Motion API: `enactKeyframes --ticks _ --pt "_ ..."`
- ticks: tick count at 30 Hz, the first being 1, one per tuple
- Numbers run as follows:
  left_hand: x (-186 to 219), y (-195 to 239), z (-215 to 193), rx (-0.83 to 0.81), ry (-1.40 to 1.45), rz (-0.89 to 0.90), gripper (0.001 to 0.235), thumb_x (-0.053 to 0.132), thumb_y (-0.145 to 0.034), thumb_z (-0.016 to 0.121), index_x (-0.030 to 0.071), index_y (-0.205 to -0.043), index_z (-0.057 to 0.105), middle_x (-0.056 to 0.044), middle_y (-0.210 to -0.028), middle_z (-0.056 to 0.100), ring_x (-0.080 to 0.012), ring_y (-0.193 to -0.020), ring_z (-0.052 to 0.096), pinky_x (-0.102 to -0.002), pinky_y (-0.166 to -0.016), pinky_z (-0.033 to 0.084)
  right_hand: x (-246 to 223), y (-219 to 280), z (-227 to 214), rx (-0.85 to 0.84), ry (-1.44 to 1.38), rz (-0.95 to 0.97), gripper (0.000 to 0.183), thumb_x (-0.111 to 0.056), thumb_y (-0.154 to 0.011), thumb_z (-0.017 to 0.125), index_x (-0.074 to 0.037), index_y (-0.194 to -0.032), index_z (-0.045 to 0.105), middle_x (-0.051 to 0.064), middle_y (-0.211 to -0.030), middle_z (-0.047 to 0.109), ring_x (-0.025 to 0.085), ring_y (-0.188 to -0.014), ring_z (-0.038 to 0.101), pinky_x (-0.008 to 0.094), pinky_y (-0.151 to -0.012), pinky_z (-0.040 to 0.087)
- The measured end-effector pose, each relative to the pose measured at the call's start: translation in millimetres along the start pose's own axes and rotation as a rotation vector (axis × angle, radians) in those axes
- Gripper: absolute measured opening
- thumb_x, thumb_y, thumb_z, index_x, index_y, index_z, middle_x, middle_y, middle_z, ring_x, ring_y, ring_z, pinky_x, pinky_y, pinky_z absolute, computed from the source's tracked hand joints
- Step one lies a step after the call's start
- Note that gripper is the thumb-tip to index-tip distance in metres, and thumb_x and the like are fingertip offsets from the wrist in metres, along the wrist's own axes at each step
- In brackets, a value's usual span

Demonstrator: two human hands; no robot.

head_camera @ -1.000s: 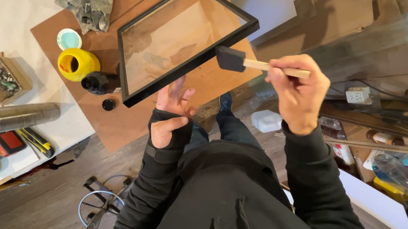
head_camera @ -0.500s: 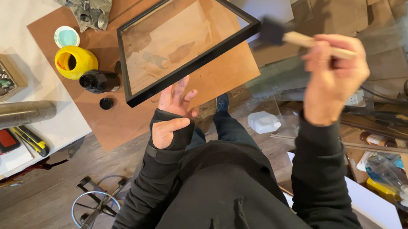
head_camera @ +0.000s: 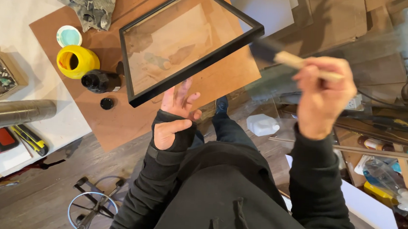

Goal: The recorder is applying black paint to the edges of a wooden picture frame using a foam brush.

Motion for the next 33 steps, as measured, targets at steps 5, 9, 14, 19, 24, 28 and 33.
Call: enactKeyframes --ticks 5,9,14,19,24,28,33 --pt "-3 1 4 0.014 0.019 -0.011 0.104 -0.013 -0.074 0.062 0.024 -0.166 0.031 -0.005 -0.169 0.034 -0.0232 -0.134 0.047 -0.036 -0.091 0.045 -2 0 7 -0.003 0.073 0.02 0.005 0.001 -0.111 0.067 0.004 -0.112 0.064 0.008 -0.104 0.066 0.012 -0.083 0.065 0.023 -0.071 0.049" --pt "-6 0 1 0.0 0.025 -0.009 0.102 -0.014 -0.074 0.062 0.024 -0.164 0.032 -0.005 -0.169 0.034 -0.023 -0.134 0.047 -0.036 -0.09 0.045 -8 1 4 0.177 0.222 -0.128 0.01 -0.004 -0.118 0.069 0.003 -0.119 0.063 0.007 -0.102 0.069 0.01 -0.081 0.065 0.019 -0.069 0.048" --pt "-4 -1 2 -0.021 0.021 -0.021 0.101 -0.013 -0.075 0.061 0.024 -0.164 0.034 -0.006 -0.17 0.034 -0.0237 -0.134 0.048 -0.037 -0.091 0.046 -27 21 24 -0.048 0.242 -0.124 0.011 -0.006 -0.11 0.071 0.003 -0.112 0.065 0.008 -0.097 0.068 0.009 -0.078 0.064 0.019 -0.066 0.046" --pt "-5 1 -2 -0.006 0.039 -0.025 0.101 -0.014 -0.074 0.061 0.025 -0.164 0.034 -0.006 -0.169 0.035 -0.0241 -0.135 0.048 -0.037 -0.093 0.046 -5 9 19 -0.145 0.129 -0.03 0.012 -0.007 -0.111 0.071 0.003 -0.115 0.065 0.008 -0.098 0.068 0.01 -0.083 0.066 0.021 -0.073 0.051" --pt "-4 2 -4 -0.018 0.023 -0.02 0.1 -0.016 -0.076 0.06 0.025 -0.164 0.035 -0.005 -0.17 0.035 -0.024 -0.135 0.047 -0.038 -0.091 0.046 9 -2 -6 0.126 0.116 -0.074 0.012 -0.004 -0.118 0.07 0.004 -0.121 0.063 0.007 -0.097 0.068 0.012 -0.083 0.065 0.022 -0.075 0.051" --pt "-2 0 -2 -0.009 0.016 -0.036 0.101 -0.016 -0.076 0.059 0.025 -0.165 0.034 -0.005 -0.169 0.034 -0.0235 -0.134 0.047 -0.037 -0.091 0.046 3 2 -1 0.02 0.076 -0.036 0.011 -0.002 -0.117 0.069 0.005 -0.117 0.061 0.008 -0.098 0.067 0.013 -0.082 0.065 0.022 -0.074 0.051" --pt "-1 0 -1 -0.016 0.019 -0.019 0.101 -0.016 -0.075 0.058 0.023 -0.164 0.033 -0.005 -0.169 0.035 -0.0237 -0.134 0.047 -0.037 -0.091 0.046 14 -4 -7 0.093 0.042 -0.042 0.009 -0.001 -0.119 0.069 0.005 -0.118 0.062 0.008 -0.097 0.068 0.013 -0.082 0.065 0.023 -0.075 0.052"
Point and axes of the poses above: each hand's wrist, its own y-axis away from the middle knuckle, its own z-axis out of the palm, x = y × z, the point moved 1 cm from there along -y, towards the middle knuckle
